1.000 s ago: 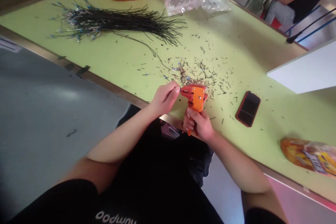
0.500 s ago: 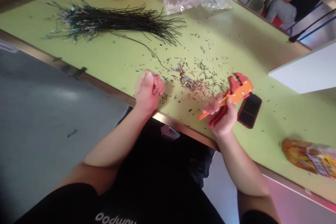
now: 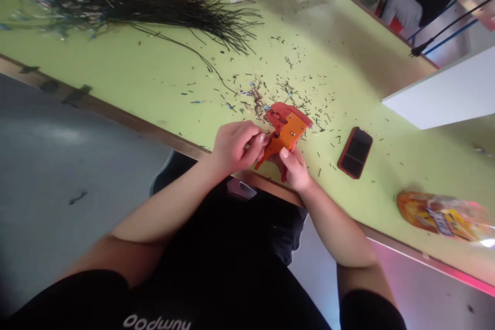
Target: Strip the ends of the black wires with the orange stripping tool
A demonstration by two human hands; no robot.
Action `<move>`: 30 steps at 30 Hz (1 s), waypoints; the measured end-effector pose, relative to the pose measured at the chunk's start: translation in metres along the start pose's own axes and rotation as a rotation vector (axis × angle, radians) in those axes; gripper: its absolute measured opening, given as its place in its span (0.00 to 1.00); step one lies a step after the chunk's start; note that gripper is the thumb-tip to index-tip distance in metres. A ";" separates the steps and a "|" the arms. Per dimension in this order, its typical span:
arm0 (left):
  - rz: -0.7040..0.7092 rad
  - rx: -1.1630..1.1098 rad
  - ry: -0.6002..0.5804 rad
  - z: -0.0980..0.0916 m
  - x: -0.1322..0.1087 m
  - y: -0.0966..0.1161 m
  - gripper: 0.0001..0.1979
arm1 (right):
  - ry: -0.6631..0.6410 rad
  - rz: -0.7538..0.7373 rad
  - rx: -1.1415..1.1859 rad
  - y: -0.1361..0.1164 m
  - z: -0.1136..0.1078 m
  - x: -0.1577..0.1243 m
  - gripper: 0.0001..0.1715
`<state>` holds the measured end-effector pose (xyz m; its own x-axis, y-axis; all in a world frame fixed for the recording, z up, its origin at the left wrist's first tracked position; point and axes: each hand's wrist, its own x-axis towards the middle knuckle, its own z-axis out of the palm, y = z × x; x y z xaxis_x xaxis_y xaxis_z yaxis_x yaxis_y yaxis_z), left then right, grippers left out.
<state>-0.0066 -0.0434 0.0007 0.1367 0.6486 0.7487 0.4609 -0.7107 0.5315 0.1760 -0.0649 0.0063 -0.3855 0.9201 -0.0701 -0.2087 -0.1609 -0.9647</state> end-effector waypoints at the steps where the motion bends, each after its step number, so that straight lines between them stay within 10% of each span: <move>1: 0.021 0.024 0.010 0.001 0.000 0.000 0.12 | 0.024 0.006 -0.011 0.002 -0.002 0.000 0.34; 30: 0.195 0.191 0.170 0.007 -0.001 -0.002 0.07 | 0.080 0.002 -0.087 0.011 -0.010 -0.003 0.34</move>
<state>-0.0018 -0.0409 -0.0038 0.0975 0.4386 0.8934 0.5989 -0.7428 0.2993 0.1835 -0.0662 -0.0070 -0.3122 0.9458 -0.0890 -0.1281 -0.1348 -0.9826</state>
